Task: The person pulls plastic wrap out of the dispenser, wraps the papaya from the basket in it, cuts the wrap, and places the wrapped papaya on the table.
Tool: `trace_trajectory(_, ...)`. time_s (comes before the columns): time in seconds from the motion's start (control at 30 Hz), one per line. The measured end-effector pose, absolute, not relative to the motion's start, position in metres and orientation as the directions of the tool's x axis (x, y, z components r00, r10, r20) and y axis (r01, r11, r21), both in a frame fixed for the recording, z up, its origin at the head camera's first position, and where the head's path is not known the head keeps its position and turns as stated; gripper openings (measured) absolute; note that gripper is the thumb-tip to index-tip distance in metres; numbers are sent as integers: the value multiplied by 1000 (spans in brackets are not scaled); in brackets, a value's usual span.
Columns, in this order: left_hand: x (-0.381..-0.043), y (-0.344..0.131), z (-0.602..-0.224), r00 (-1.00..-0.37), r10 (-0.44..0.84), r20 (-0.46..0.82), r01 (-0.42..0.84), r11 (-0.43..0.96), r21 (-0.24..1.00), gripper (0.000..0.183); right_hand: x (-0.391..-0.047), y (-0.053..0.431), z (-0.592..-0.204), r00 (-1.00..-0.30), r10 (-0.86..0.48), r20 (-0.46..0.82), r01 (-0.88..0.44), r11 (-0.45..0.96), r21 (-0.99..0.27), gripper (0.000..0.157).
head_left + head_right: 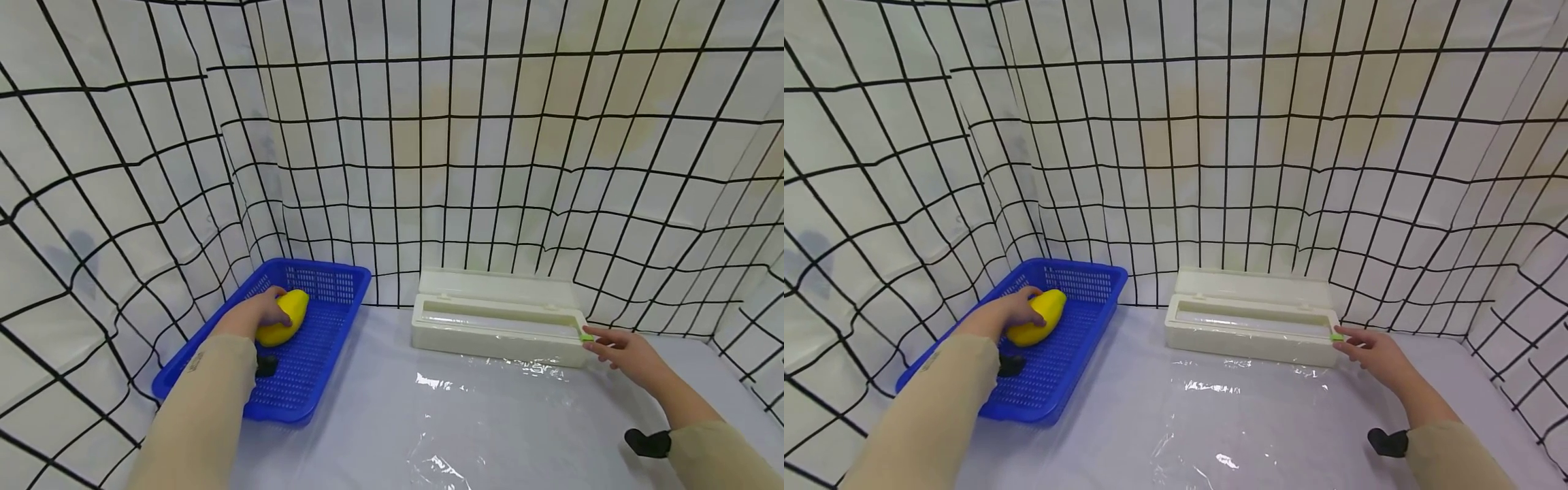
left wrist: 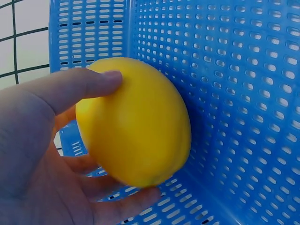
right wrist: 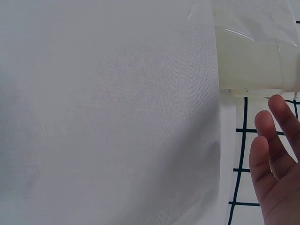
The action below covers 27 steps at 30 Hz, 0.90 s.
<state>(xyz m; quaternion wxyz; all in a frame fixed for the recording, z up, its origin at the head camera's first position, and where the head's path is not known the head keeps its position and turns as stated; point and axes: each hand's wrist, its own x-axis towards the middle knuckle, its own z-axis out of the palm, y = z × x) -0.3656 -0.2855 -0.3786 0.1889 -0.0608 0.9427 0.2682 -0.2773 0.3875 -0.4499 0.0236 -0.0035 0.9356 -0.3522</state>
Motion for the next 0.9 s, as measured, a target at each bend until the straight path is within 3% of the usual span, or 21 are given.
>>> trace_trajectory(0.3, -360, -287, -376, -938, 22, -346, -156, 864, 478, 81, -275, 388, -451, -999, -22, -46, 14, 753, -657, 73)
trace_trajectory(0.67, -351, -274, -359, -984, 102, -143, 20, 873, 487, 79, -273, 387, -451, -999, -19, -46, 16, 758, -653, 72)
trace_trajectory(0.9, -346, -268, -347, -980, 197, -25, 154, 835, 528, 75, -272, 385, -449, -998, -13, -66, 33, 760, -649, 73)
